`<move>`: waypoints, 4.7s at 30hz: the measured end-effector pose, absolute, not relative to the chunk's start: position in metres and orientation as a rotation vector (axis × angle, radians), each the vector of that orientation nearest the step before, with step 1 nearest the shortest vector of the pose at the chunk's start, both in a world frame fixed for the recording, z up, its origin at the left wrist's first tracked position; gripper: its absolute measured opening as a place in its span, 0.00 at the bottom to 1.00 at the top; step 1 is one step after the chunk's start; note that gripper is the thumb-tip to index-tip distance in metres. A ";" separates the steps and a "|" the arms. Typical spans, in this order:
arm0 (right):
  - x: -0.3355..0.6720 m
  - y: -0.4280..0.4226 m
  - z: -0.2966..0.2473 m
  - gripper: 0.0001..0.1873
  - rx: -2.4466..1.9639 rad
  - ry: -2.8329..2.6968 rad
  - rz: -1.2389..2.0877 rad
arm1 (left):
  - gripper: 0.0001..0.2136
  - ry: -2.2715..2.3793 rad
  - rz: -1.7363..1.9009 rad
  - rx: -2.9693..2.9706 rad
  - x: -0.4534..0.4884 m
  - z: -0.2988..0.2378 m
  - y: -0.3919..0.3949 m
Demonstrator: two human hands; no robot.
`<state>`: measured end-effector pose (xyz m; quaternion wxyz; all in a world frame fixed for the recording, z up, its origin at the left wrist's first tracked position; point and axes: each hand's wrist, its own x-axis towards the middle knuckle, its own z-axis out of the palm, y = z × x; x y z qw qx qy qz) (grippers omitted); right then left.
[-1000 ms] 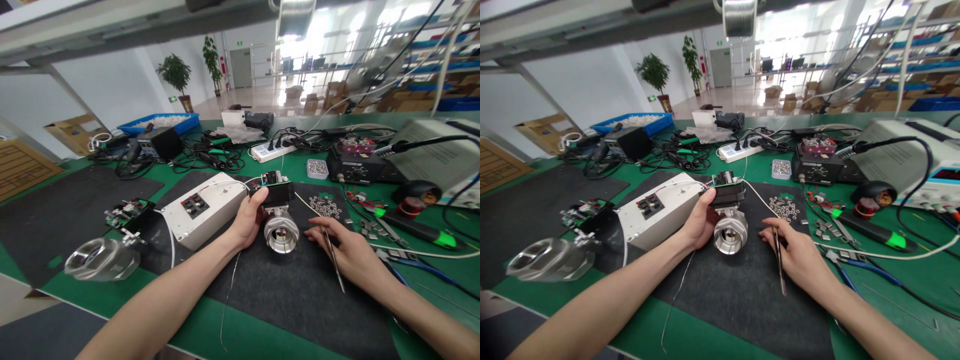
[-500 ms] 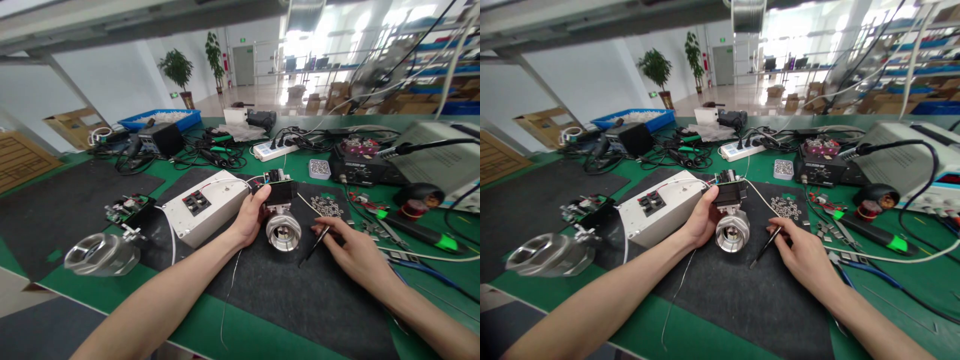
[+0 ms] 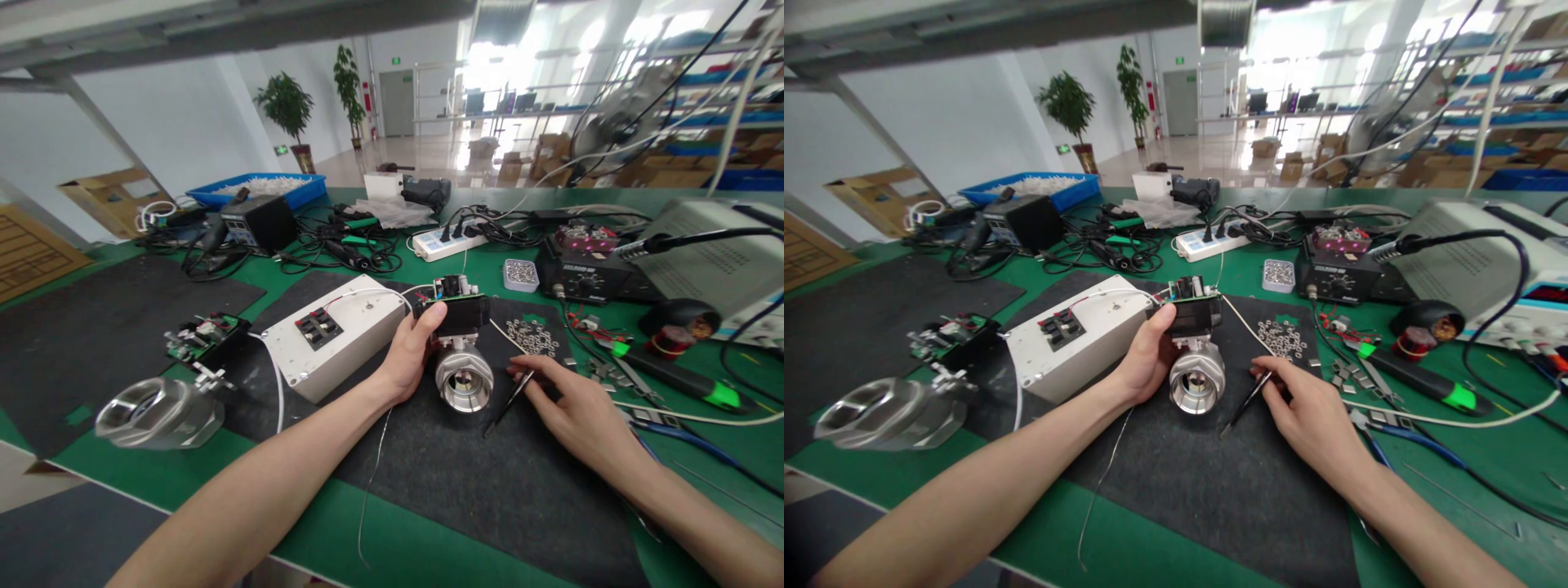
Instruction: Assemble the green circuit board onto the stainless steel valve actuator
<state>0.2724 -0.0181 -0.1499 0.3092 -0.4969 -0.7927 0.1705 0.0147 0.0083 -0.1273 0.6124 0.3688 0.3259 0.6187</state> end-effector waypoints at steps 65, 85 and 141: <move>0.262 -0.044 -0.131 0.14 -0.962 -2.076 0.393 | 0.33 0.746 1.435 0.892 0.015 -0.133 0.013; 0.263 -0.037 -0.137 0.10 -0.831 -2.171 0.295 | 0.36 0.738 1.399 0.942 0.014 -0.136 0.013; 0.267 -0.031 -0.146 0.09 -0.814 -2.282 0.441 | 0.32 0.725 1.404 0.891 0.014 -0.136 0.015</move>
